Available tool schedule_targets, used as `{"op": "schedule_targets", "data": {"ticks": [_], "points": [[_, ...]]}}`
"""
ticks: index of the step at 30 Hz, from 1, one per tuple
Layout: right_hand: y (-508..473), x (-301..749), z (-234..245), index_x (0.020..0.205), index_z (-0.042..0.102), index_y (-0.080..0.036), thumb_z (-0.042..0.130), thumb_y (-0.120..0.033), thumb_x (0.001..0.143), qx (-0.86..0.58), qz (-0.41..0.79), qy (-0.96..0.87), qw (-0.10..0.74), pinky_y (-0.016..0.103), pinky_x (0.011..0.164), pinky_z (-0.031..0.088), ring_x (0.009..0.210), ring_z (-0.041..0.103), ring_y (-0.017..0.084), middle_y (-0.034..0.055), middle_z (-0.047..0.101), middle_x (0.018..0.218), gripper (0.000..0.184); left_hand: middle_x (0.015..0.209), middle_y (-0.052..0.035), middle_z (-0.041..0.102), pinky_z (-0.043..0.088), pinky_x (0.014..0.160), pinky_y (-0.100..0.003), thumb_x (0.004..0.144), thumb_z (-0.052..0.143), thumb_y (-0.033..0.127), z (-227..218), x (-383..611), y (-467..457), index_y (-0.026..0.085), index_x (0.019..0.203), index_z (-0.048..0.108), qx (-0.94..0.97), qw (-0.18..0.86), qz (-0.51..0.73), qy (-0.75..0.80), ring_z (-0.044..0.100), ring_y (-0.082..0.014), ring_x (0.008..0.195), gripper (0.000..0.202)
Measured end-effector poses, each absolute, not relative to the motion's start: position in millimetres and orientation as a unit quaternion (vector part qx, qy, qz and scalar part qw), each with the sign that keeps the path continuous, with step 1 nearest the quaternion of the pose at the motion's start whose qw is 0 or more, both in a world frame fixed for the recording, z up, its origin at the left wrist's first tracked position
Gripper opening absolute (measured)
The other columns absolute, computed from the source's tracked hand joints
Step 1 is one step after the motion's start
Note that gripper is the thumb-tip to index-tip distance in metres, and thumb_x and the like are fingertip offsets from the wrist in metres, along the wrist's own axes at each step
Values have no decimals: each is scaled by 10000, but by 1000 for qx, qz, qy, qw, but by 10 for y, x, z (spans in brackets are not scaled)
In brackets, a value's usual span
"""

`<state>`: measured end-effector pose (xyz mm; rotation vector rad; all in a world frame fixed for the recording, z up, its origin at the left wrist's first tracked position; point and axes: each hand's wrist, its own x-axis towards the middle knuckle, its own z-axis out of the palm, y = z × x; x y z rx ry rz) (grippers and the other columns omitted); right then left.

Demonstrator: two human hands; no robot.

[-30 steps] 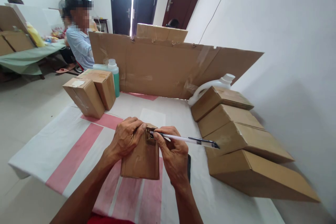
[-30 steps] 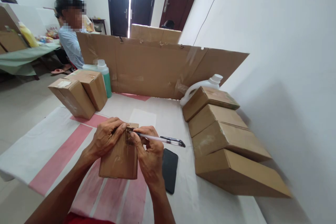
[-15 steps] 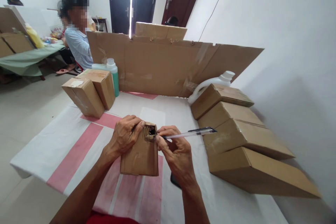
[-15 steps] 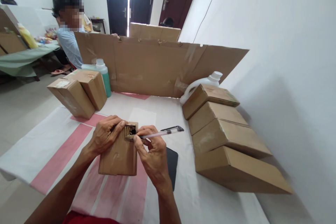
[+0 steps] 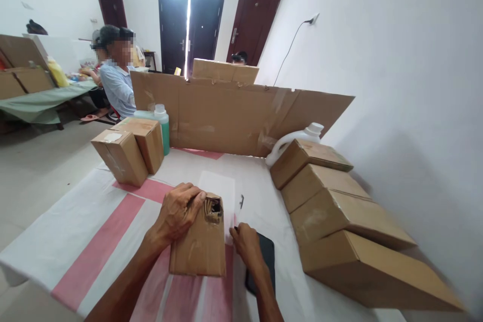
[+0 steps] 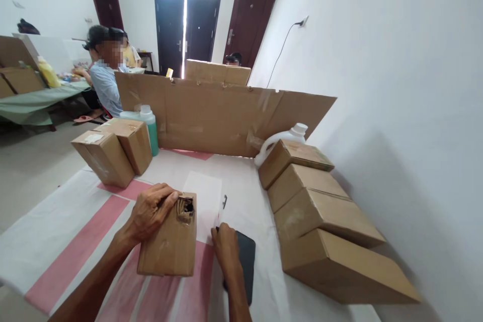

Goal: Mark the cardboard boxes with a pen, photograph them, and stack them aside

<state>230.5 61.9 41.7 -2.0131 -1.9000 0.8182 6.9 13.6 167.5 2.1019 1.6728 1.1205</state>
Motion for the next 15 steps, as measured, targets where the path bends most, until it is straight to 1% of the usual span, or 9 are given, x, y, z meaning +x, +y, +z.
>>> {"op": "schedule_targets", "data": {"ticks": [2,4,7,9,11,12,13,15], "points": [[603,2247,336,739,590,-173,544,-150,898,-703,263,-655,88,317,698,412,921,712,296,213,738,934,168,857,-35,681,436,780,-317,1055,429,351,1663,69,131,197,852,673,717,116,386,569,617,-195,839,353],[551,2244,346,793,618,-158,563,-195,917,-707,259,-656,61,331,696,410,938,713,318,226,735,970,140,855,-35,679,436,776,-315,1055,427,348,1655,67,130,196,855,672,718,116,388,566,617,-195,836,351],[391,2376,424,858,619,-165,512,-398,988,-706,245,-661,63,346,729,435,939,707,316,192,725,963,287,849,-36,674,436,773,-313,1053,430,343,1649,60,133,195,845,663,717,114,390,566,615,-194,829,346],[235,2532,439,968,607,-151,484,-479,991,-736,191,-646,66,372,770,464,994,688,341,203,697,1034,351,852,-38,677,438,777,-312,1052,433,339,1649,57,128,195,831,657,715,116,392,566,616,-193,831,346],[87,2698,394,1061,589,-120,527,-528,951,-782,135,-606,50,431,803,493,1078,651,410,248,656,1112,427,848,-38,680,438,776,-311,1050,436,333,1650,61,117,195,819,652,713,116,396,567,616,-192,831,345],[34,2772,354,1077,590,-109,561,-553,920,-801,124,-585,40,469,817,504,1107,634,448,271,642,1129,472,849,-38,682,439,778,-310,1048,439,329,1649,65,111,196,818,653,713,114,398,566,617,-192,833,342],[0,2837,309,1078,598,-112,590,-582,887,-812,128,-568,33,504,837,509,1126,622,474,285,637,1133,508,847,-38,683,441,779,-308,1046,443,325,1646,70,105,196,814,654,713,112,399,565,618,-190,833,339],[-6,2933,226,1071,615,-124,635,-651,816,-819,163,-549,39,542,881,513,1138,627,491,311,642,1137,586,844,-36,686,445,777,-304,1042,450,311,1638,78,98,197,817,659,715,105,402,563,619,-185,824,327]]}}
